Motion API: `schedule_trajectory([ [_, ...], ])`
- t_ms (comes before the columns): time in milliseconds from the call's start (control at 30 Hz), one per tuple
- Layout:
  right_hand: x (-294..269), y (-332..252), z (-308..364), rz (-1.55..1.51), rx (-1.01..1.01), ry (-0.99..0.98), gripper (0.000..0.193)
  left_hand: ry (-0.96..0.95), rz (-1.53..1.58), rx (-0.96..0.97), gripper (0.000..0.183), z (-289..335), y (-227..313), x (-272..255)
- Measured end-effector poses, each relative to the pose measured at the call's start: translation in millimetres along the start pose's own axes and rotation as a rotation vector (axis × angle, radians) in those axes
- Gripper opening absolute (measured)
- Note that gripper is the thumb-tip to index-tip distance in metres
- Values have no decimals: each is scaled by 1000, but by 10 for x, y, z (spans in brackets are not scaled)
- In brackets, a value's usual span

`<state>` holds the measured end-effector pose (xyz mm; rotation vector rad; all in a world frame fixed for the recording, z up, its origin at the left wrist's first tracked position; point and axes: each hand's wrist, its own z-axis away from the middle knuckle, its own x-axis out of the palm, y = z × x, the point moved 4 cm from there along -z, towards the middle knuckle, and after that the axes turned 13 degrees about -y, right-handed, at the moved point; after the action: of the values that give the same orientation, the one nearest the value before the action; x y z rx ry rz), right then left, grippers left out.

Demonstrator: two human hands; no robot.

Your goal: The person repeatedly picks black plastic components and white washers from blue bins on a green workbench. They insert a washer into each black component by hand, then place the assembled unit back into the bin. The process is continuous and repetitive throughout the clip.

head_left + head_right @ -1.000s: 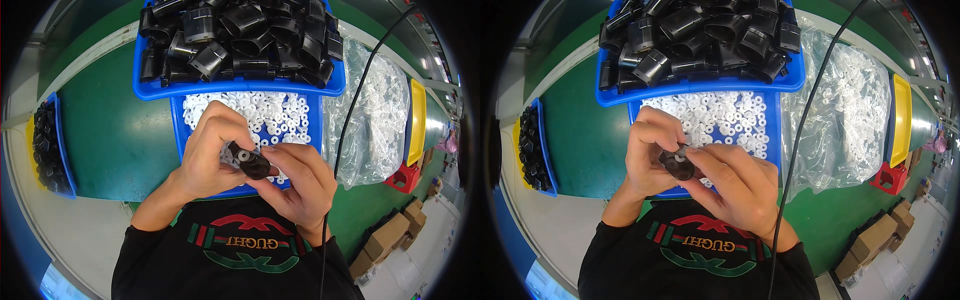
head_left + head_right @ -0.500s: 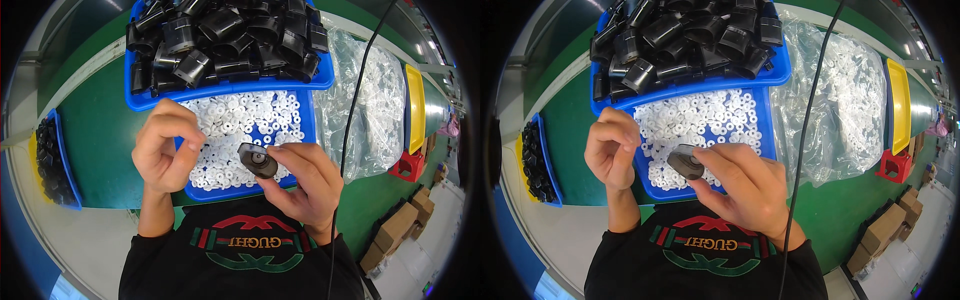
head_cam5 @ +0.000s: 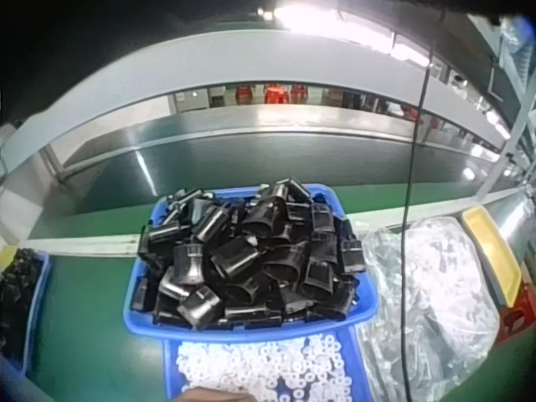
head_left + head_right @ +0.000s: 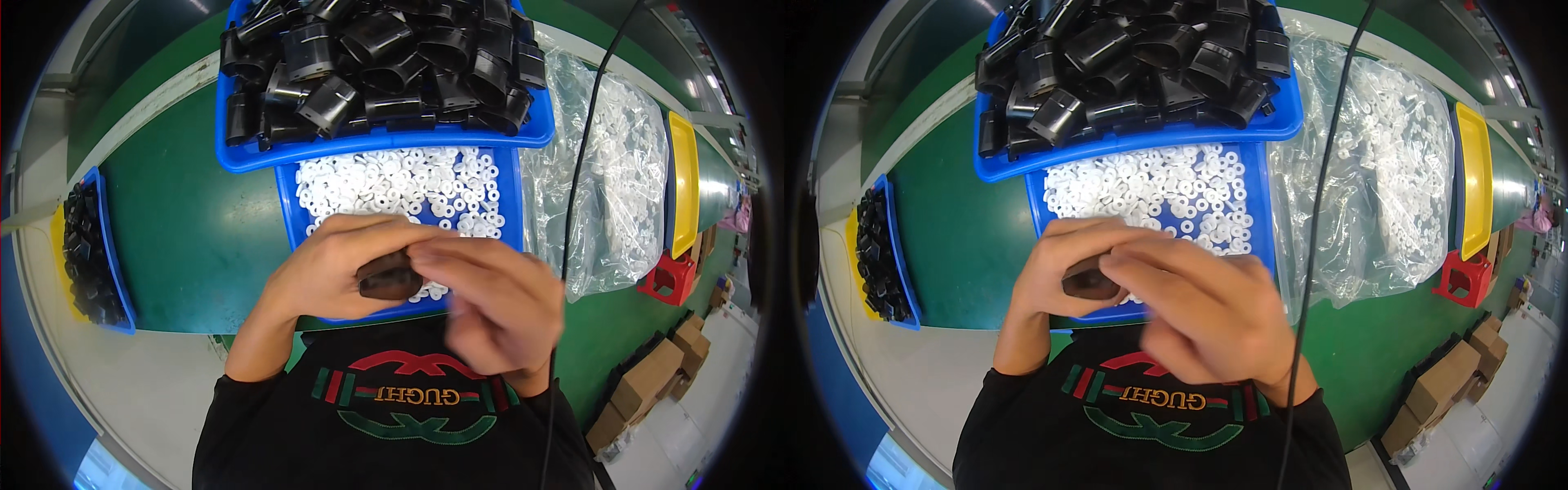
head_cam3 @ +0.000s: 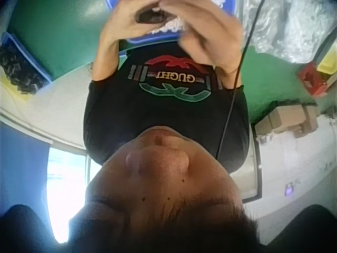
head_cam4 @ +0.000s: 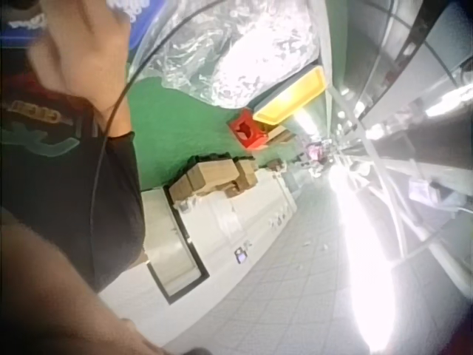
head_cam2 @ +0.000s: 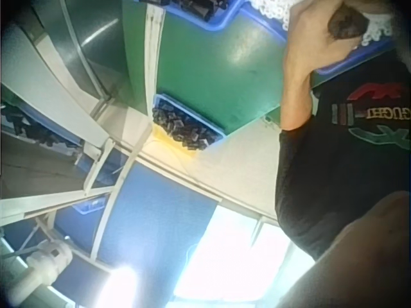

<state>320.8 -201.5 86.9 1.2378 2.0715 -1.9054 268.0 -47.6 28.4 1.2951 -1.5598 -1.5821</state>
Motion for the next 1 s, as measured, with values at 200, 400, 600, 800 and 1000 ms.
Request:
schedule_trajectory([
  [200, -251, -63, -38, -575, -212, 227, 20, 100, -21, -15, 29, -23, 11, 10],
  [400, -247, -304, -260, -800, -433, 149, 21, 64, -30, -33, 28, 8, -3, -33],
  [600, 35, -182, -455, -777, -415, 57, 28, 120, -27, 2, 31, 17, 8, -16],
  [800, 90, -129, -382, -689, -379, 39, 25, 109, -10, 17, 28, 25, 1, -31],
  [1000, 69, -190, -402, -641, -354, 1, 26, 133, -51, 32, 26, 11, 66, -45],
])
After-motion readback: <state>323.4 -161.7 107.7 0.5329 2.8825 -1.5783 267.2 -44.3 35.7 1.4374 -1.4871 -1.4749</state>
